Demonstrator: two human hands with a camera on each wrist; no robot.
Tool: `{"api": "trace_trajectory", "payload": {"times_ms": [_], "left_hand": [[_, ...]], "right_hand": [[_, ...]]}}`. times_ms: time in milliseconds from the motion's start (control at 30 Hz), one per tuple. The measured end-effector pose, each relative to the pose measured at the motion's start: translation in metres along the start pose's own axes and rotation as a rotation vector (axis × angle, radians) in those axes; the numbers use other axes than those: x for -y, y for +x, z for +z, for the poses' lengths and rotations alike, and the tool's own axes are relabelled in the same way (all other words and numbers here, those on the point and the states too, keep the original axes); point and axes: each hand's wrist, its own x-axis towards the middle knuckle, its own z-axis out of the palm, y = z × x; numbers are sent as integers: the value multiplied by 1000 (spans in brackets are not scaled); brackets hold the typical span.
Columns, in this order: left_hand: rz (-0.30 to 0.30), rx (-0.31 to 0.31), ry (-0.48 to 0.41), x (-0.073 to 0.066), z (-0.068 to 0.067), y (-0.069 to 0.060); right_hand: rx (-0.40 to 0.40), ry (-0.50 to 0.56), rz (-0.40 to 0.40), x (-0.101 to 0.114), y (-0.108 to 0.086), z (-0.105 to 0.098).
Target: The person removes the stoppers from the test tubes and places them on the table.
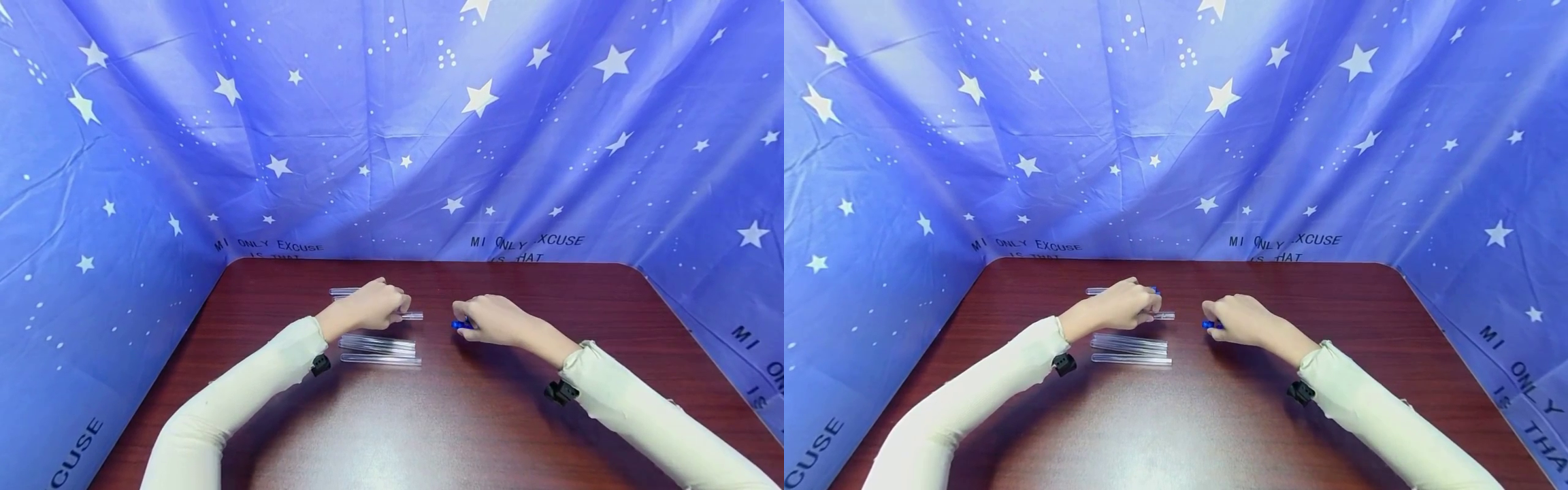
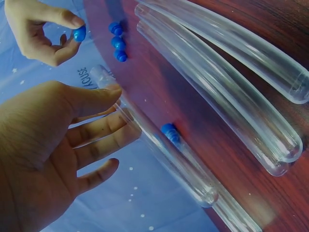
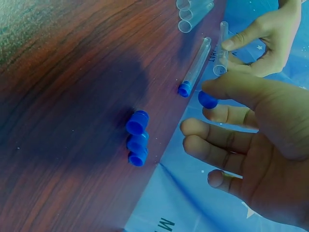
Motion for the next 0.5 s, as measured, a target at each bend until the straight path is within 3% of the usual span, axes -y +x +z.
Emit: {"api": "trace_trajectory", "payload": {"times_ms": [500], "left_hand": [[-3, 69, -36, -2, 6, 2]], "right_hand": [[107, -18, 98, -4, -5, 12]]}}
